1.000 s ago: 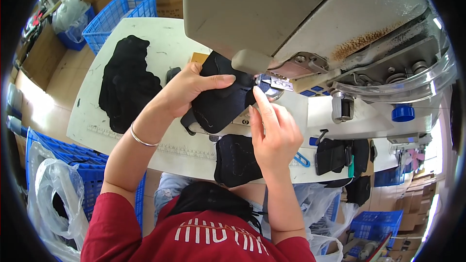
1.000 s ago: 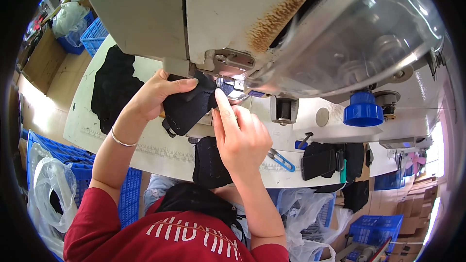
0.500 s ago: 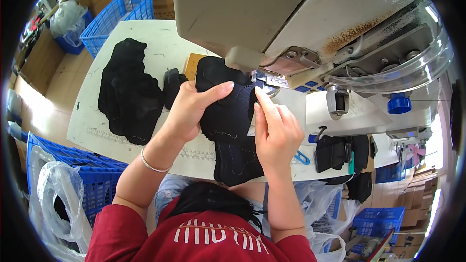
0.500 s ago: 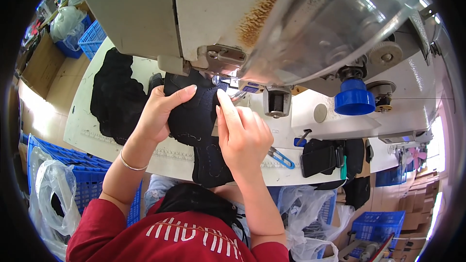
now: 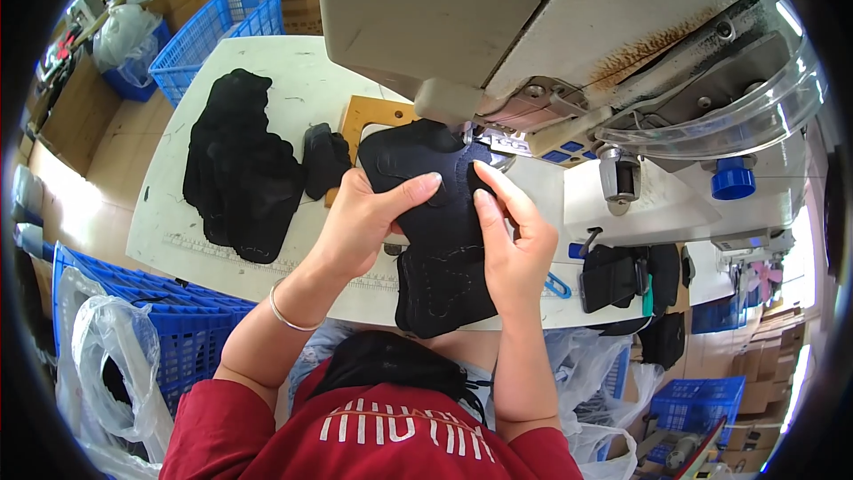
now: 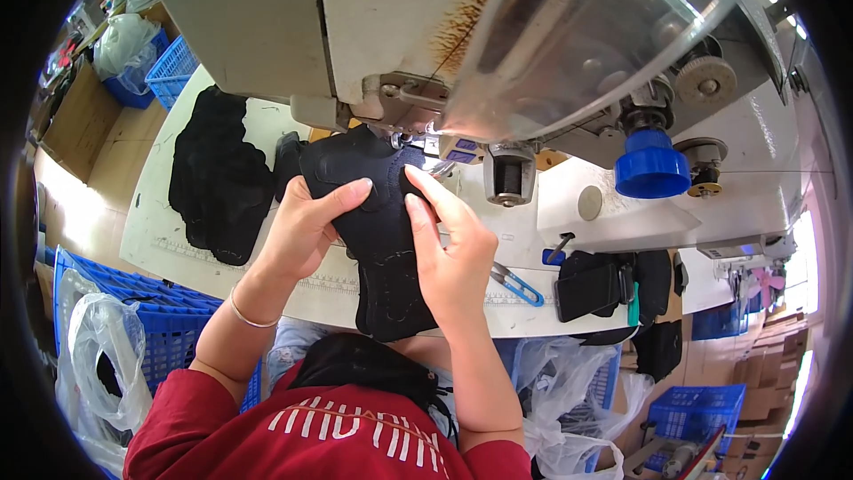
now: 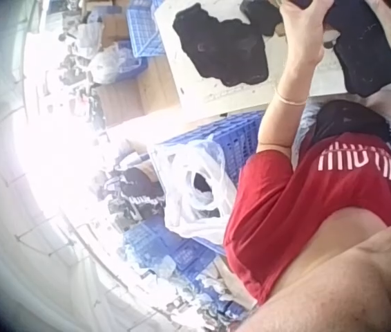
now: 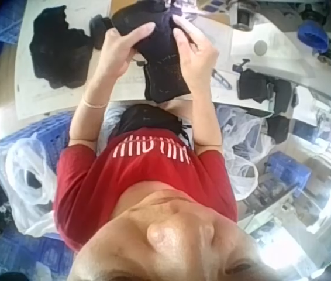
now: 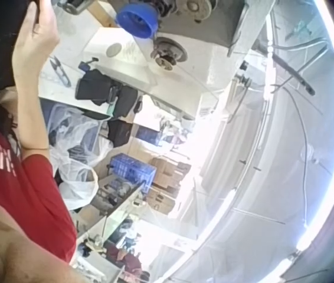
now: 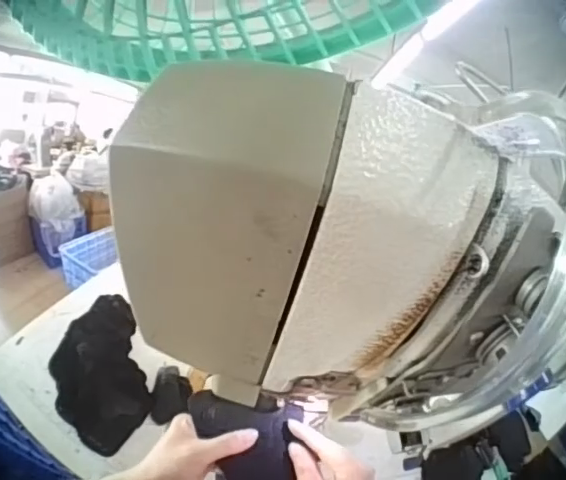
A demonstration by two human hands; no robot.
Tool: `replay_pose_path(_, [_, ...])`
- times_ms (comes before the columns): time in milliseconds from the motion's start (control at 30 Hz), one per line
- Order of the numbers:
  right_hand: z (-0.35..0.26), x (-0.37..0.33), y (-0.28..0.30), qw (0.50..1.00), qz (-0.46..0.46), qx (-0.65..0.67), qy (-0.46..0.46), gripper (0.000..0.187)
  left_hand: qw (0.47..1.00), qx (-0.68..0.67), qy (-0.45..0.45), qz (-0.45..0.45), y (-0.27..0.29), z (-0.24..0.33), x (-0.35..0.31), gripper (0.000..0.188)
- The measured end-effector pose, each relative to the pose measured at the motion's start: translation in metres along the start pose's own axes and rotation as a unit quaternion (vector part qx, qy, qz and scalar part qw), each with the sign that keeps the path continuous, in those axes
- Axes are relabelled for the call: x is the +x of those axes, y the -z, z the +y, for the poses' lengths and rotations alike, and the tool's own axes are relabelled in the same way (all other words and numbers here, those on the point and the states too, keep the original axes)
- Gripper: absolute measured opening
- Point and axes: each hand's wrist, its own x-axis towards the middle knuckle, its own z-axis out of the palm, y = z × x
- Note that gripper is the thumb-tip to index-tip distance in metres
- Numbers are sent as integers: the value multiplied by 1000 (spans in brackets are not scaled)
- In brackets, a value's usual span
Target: Stitching black fabric shoe components together using an industrial sewing machine.
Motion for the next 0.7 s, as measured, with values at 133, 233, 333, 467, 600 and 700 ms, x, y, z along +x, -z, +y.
replay_pose_path(133, [4,6,6,1000,2,6,26,22,999,-16,-39,0,-9,-11,-8,23])
replay_pose_path(233, [10,11,13,1000,-4,11,12,21,998,-24,-50,15,-15,-18,-11,24])
replay_pose_path(333, [27,15,13,984,34,161,-67,15,997,-31,-61,32,-24,-25,-11,24])
replay_pose_path(467, [30,27,6,956,55,272,-91,19,997,-31,-57,35,-29,-26,-13,25])
replay_pose_path(600, [18,22,0,952,118,273,-68,17,997,-49,-47,36,-31,-27,-15,26])
replay_pose_path(700, [7,19,4,960,97,263,2,10,997,-37,-63,38,-34,-30,-16,21])
